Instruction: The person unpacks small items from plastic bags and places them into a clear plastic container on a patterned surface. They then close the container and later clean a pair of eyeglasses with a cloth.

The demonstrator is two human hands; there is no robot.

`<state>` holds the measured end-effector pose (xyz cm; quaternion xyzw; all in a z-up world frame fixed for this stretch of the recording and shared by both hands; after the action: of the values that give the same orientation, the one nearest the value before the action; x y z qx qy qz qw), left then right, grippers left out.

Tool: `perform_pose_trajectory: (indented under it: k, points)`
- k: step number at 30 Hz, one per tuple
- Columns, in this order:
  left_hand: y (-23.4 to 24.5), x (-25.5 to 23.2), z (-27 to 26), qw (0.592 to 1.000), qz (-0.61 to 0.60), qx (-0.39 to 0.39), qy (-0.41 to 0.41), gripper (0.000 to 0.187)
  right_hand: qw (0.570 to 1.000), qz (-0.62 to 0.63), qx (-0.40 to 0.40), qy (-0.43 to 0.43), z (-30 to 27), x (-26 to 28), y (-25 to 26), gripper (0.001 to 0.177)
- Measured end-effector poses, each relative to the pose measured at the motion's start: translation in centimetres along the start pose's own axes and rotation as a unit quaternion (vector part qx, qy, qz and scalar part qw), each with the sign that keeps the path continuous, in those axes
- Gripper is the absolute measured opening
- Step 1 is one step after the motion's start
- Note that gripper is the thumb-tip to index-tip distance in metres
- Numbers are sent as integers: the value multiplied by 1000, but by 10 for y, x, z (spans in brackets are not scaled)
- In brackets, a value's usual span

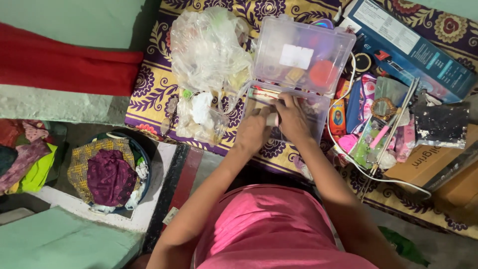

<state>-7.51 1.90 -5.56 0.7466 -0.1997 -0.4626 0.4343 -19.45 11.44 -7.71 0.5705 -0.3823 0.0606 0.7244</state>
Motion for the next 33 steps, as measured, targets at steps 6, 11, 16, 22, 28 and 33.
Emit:
perform_pose_trajectory:
  k: [6, 11, 16, 22, 28, 33]
  points:
    - [-24, 20, 10, 994, 41, -98, -35, 46, 931, 266, 1, -249, -3, -24, -4, 36]
    - [-31, 23, -1, 994, 8, -103, -38, 47, 916, 388, 19, -103, -17, -28, -31, 51]
    - [-25, 22, -8, 991, 25, -124, -43, 56, 918, 355, 22, -173, -18, -46, -62, 43]
    - [28, 10, -39, 983, -104, -149, -5, 44, 939, 288, -46, -183, 15, -28, -63, 27]
    - [54, 25, -73, 970, -120, -209, 38, 40, 955, 260, -65, -125, 26, -7, -54, 22]
    - [62, 52, -94, 961, -74, -225, 141, 31, 933, 313, -39, -170, 19, -18, -57, 21]
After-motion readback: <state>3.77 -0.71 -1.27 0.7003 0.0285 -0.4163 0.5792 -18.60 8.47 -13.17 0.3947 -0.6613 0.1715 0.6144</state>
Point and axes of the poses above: each hand's wrist, its own z-axis towards the middle knuckle, its own y-axis out of the back of the hand, x = y × z, the point moved 2 cm from there along z, towards the middle knuckle, and after that the axes turned 8 degrees about z, right-handed, at the moved point
